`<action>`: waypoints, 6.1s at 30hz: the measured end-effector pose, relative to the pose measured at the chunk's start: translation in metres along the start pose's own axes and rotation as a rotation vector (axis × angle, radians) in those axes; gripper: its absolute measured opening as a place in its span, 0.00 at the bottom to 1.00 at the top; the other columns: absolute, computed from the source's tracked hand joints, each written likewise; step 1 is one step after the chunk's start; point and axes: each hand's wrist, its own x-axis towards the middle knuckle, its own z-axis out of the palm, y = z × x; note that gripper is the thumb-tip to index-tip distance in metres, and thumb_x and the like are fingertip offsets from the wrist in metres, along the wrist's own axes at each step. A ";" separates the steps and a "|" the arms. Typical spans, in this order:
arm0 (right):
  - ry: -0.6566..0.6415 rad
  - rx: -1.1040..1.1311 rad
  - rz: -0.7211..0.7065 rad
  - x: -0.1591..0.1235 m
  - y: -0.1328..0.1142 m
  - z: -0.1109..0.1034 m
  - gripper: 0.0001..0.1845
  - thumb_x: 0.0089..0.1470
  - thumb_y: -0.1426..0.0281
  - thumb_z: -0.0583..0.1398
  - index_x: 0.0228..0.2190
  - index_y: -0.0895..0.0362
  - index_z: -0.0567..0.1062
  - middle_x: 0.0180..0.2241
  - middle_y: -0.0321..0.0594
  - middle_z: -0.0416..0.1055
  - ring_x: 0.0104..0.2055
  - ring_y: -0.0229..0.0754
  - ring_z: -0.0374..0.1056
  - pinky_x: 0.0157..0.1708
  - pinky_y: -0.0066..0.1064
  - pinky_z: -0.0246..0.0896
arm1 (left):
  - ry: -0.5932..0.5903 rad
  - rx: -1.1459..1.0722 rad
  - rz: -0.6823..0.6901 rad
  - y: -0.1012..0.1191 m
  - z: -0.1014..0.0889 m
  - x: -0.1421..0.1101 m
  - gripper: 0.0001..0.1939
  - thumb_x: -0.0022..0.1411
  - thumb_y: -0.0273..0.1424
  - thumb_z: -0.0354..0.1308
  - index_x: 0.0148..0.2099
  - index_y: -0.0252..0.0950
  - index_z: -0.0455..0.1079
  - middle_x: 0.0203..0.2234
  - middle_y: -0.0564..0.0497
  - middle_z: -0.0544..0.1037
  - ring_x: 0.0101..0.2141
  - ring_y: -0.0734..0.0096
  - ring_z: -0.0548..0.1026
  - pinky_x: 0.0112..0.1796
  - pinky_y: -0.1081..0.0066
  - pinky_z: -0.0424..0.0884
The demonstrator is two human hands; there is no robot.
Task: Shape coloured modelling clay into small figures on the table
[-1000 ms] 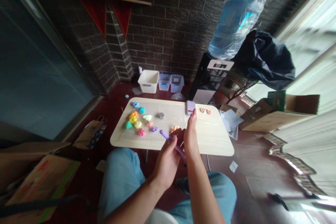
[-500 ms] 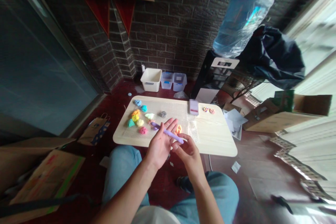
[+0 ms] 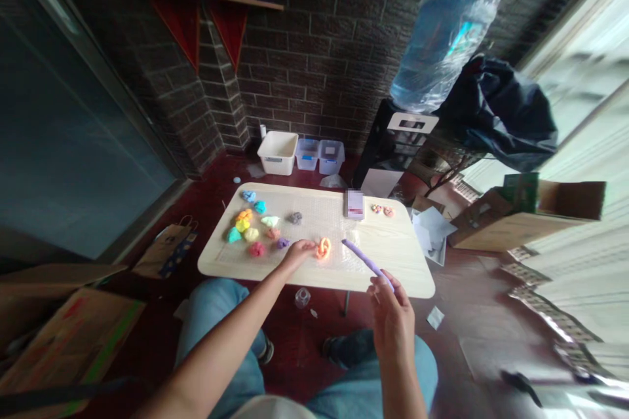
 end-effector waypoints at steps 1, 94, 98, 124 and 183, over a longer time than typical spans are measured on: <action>0.021 0.002 0.000 0.001 -0.001 -0.006 0.21 0.37 0.63 0.74 0.35 0.56 0.78 0.28 0.32 0.76 0.27 0.31 0.69 0.29 0.22 0.66 | 0.011 0.058 -0.010 0.000 0.004 0.012 0.19 0.66 0.37 0.58 0.56 0.35 0.68 0.51 0.44 0.73 0.47 0.60 0.75 0.46 0.55 0.74; -0.338 -0.495 -0.404 -0.056 0.011 0.048 0.13 0.52 0.63 0.67 0.39 0.53 0.79 0.32 0.39 0.77 0.31 0.42 0.72 0.31 0.32 0.69 | 0.040 -0.633 0.179 0.042 -0.017 -0.127 0.15 0.49 0.42 0.70 0.36 0.38 0.77 0.35 0.50 0.81 0.39 0.66 0.77 0.42 0.68 0.70; -0.295 -0.289 -0.196 -0.056 0.013 0.055 0.18 0.47 0.62 0.69 0.40 0.53 0.77 0.31 0.36 0.76 0.30 0.39 0.71 0.29 0.30 0.67 | 0.186 -0.562 0.315 0.048 -0.014 -0.136 0.11 0.53 0.38 0.68 0.36 0.38 0.76 0.36 0.52 0.80 0.43 0.67 0.75 0.49 0.69 0.66; -0.524 -0.652 -1.005 -0.079 -0.039 0.084 0.35 0.63 0.77 0.54 0.67 0.46 0.52 0.41 0.43 0.70 0.40 0.42 0.68 0.38 0.36 0.69 | 0.473 0.120 1.169 0.080 -0.014 -0.186 0.20 0.61 0.21 0.59 0.54 0.44 0.73 0.43 0.49 0.78 0.48 0.64 0.73 0.50 0.62 0.69; -0.810 -0.739 -1.214 -0.106 -0.115 0.089 0.27 0.53 0.86 0.60 0.53 0.58 0.74 0.39 0.42 0.70 0.40 0.42 0.67 0.40 0.41 0.63 | 0.182 0.900 1.389 0.164 -0.051 -0.240 0.11 0.65 0.23 0.54 0.50 0.36 0.69 0.38 0.48 0.77 0.42 0.64 0.72 0.55 0.53 0.63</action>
